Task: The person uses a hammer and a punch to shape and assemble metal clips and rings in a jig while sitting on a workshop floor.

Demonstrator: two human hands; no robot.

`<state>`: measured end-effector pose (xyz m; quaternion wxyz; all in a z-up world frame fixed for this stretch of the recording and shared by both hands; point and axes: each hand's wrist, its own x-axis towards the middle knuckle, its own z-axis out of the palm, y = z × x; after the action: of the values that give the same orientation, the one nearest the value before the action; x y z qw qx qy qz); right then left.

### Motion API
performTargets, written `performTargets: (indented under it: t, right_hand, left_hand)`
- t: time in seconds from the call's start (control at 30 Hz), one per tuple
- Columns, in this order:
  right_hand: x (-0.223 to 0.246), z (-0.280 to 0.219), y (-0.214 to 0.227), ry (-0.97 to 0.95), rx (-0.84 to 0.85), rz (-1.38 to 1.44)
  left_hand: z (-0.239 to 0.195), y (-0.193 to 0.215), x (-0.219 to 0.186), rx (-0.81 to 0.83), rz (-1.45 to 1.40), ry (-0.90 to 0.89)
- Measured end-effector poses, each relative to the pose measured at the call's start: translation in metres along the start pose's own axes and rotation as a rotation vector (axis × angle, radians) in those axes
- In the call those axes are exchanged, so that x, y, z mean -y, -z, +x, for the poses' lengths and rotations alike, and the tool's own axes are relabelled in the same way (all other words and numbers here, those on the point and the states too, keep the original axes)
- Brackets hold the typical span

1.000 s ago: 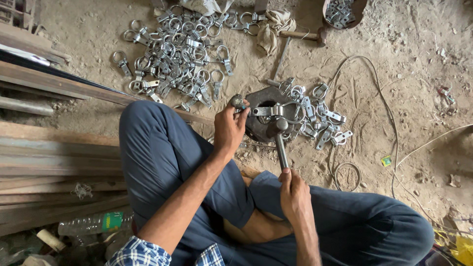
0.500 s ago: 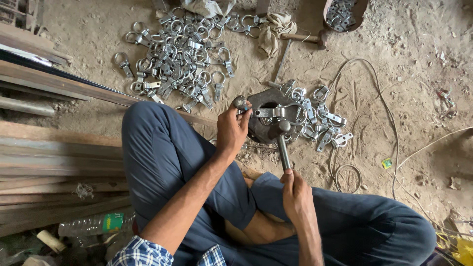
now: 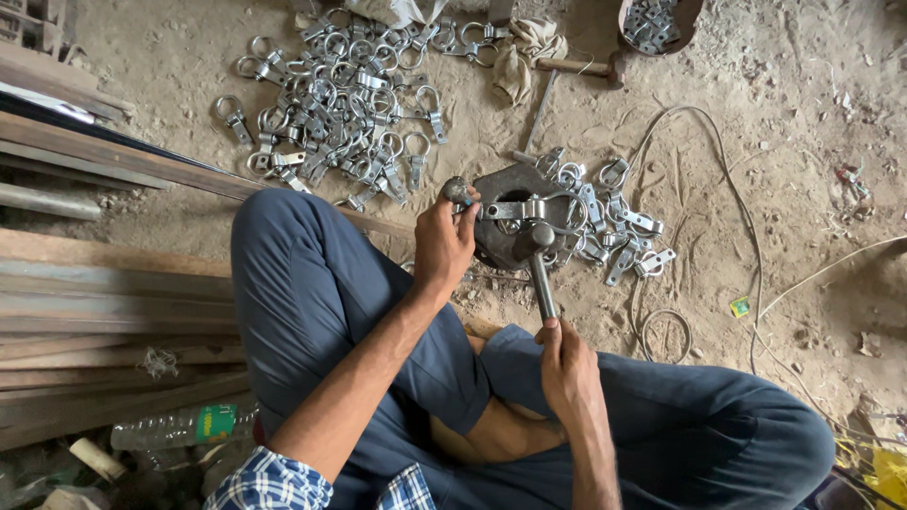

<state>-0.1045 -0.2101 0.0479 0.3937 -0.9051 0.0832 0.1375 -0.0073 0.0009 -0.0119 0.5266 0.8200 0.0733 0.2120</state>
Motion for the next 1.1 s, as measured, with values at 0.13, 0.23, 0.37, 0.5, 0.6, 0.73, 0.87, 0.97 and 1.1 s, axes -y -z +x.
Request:
performTargets:
  t: [0.13,0.23,0.37,0.5,0.6,0.73,0.87,0.97,1.1]
  right_hand:
    - [-0.0001,0.0007,0.0003,-0.048,0.035,0.0]
    - [0.0,0.0017,0.0008,-0.059,0.042,-0.002]
    - [-0.0004,0.002,0.0008,-0.049,0.03,0.006]
    - [-0.0016,0.003,0.001,-0.072,0.045,-0.005]
    - [-0.002,0.0038,0.0007,-0.064,0.045,-0.01]
    - [-0.0022,0.0035,0.0006,-0.046,0.042,-0.008]
    - [-0.0016,0.0024,0.0011,-0.055,0.048,-0.001]
    - [-0.0001,0.0026,0.0017,-0.074,0.05,0.0]
    - [0.0021,0.0031,0.0022,-0.051,0.041,-0.006]
  left_hand:
    - [0.0014,-0.001,0.0011,0.001,0.028,-0.002]
    - [0.0026,-0.0023,0.0005,0.029,0.025,0.063]
    - [0.0016,-0.0015,-0.0009,0.018,-0.001,0.041]
    - [0.001,-0.0009,-0.0014,0.018,0.007,0.03]
    - [0.0017,-0.0009,-0.0009,0.031,0.006,0.042]
    - [0.0022,-0.0019,0.0007,0.028,0.022,0.033]
    - [0.0005,-0.0025,0.0015,0.037,-0.017,0.073]
    - [0.0004,-0.0022,0.0012,0.033,-0.025,0.053]
    - [0.0041,0.0,0.0012,0.017,0.056,0.059]
